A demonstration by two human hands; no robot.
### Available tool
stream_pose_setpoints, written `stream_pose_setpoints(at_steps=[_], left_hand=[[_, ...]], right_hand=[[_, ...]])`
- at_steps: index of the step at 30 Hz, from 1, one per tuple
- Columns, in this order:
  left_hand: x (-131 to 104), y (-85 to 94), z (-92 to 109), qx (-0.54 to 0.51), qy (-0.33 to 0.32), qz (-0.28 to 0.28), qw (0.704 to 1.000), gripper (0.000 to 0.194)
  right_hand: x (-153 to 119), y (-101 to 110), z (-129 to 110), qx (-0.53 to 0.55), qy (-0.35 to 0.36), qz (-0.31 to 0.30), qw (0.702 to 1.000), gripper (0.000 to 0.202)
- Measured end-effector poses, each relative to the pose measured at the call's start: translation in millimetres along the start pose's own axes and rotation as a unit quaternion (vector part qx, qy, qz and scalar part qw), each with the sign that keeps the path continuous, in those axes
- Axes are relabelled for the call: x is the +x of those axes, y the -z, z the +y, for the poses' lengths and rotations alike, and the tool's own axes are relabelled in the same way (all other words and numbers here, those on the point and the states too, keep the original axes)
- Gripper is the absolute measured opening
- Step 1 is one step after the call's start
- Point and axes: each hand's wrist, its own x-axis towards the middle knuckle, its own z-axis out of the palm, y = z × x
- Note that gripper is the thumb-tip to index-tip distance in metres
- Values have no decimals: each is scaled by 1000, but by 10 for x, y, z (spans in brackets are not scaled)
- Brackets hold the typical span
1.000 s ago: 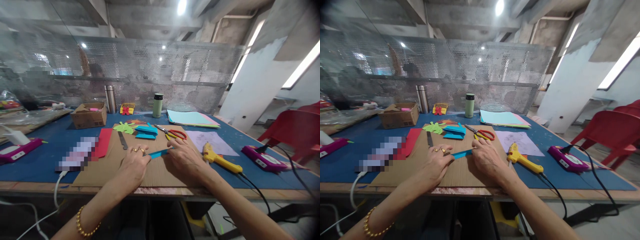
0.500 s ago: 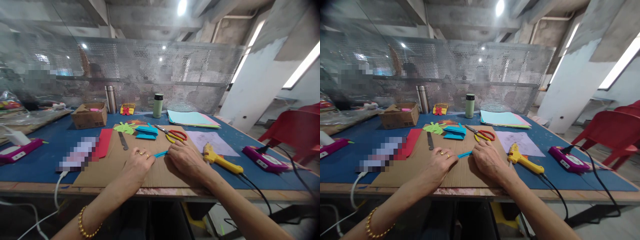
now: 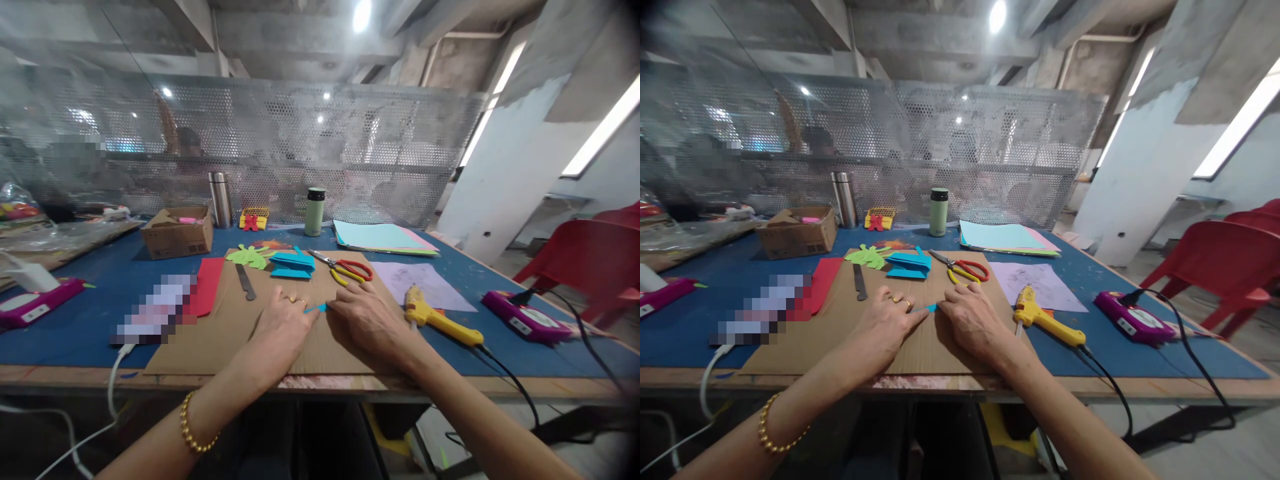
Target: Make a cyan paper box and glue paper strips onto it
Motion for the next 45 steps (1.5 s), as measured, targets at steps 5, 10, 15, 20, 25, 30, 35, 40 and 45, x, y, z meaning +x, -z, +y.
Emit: stream_pose_setpoints(at_steps=[5,10,15,20,25,30,35,40,45], left_hand=[[66,9,4,4,-1,-6,1000,33],[175,23,25,7,-12,-10,1000,31],[191,34,37,15,-12,-13,1000,27],[175,-1,39,17,-17,9,1000,27],[181,-18,40,22,-16,10,1000,26],[173,-26,39,19,-13,16,1000,28],[175,-26,38,22,-14,4,1000,26],[182,-8,38,15,-15,9,1000,27],[105,23,7,24,-19,5,1000,27]], right_hand=[[15,-37,87,32,-15,4,999,33],[20,-13,354,52,-68,81,993,45],[-24,128,441,29,-107,130,985,39],[4,-8,392,42,-53,100,993,36],[-8,-149,429,18,-48,76,996,26],[-22,-141,475,-4,-49,64,997,22],[19,-104,479,-8,-70,97,993,28],[103,-115,338,14,-12,89,996,25],[102,-44,118,39,-18,15,999,24]])
